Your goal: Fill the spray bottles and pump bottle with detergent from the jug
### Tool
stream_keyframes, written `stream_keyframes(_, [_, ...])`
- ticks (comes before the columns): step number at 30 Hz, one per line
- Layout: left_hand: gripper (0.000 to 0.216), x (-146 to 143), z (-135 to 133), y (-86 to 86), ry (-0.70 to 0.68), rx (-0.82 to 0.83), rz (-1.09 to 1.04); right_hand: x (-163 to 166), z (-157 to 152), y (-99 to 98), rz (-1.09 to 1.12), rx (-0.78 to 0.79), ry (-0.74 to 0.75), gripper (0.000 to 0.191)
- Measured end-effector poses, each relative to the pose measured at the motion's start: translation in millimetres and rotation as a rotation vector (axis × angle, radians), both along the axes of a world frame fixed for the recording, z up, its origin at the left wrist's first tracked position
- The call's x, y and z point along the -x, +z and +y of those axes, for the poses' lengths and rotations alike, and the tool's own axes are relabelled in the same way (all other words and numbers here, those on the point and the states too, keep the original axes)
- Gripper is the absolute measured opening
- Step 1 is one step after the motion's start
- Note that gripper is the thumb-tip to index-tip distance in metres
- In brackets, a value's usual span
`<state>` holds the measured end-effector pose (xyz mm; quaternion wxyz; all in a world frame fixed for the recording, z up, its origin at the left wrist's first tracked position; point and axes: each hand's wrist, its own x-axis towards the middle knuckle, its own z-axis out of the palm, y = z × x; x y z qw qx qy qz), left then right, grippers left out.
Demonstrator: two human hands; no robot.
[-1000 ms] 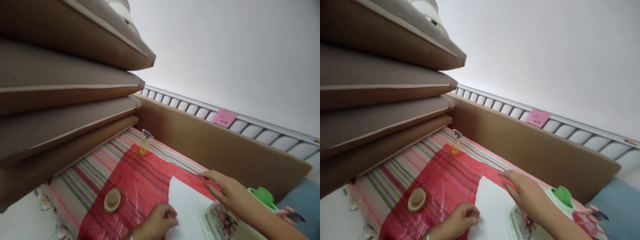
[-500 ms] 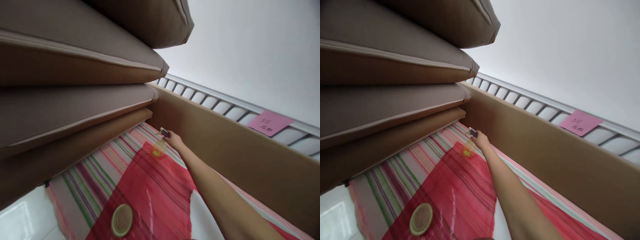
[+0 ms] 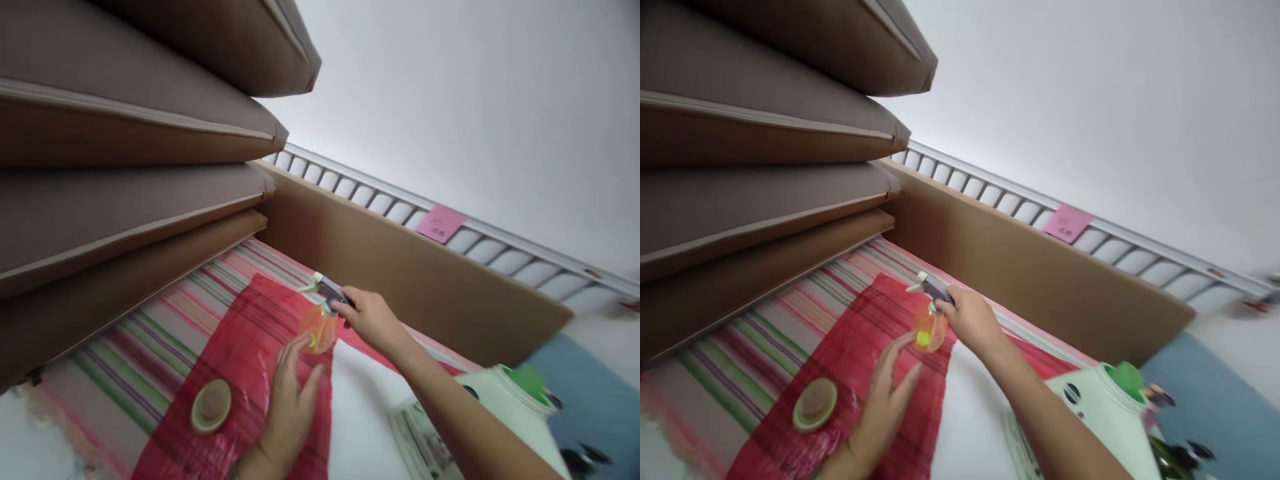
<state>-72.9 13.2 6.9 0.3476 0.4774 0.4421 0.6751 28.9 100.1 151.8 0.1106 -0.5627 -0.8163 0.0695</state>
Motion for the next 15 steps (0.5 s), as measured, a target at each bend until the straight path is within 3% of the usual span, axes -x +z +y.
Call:
stream_keyframes(3, [0.047, -4, -5, -0.2, -0.147, 0.000, 0.028, -17, -61, -6.8, 0.033, 0.027, 0.000, 0.013])
stream_keyframes(6, [0.035, -15, -13, -5.0, -0.430, 0.067, 0.039, -25, -111, -17.9, 0.080, 0.028, -0.045, 0.008])
stream_keyframes(8, [0.027, -22, -18, -8.2, -0.522, 0.105, -0.001, -34, -134, -26.6, 0.279, 0.051, -0.052, 0.015])
stream_keyframes(10, [0.031, -26, -21, -9.0, -0.581, 0.155, -0.088, -48, -150, -40.9, 0.589, 0.058, -0.068, 0.033])
stream_keyframes(12, [0.036, -29, -22, -6.8, -0.628, 0.252, -0.187, -64, -161, -64.3, 0.813, 0.059, -0.120, 0.064])
stream_keyframes(14, [0.040, -31, -23, -2.9, -0.623, 0.347, -0.282, -76, -167, -93.7, 0.832, 0.148, -0.177, 0.098])
stream_keyframes(15, [0.041, -32, -24, -1.1, -0.618, 0.381, -0.324, -79, -169, -108.1, 0.777, 0.188, -0.191, 0.103])
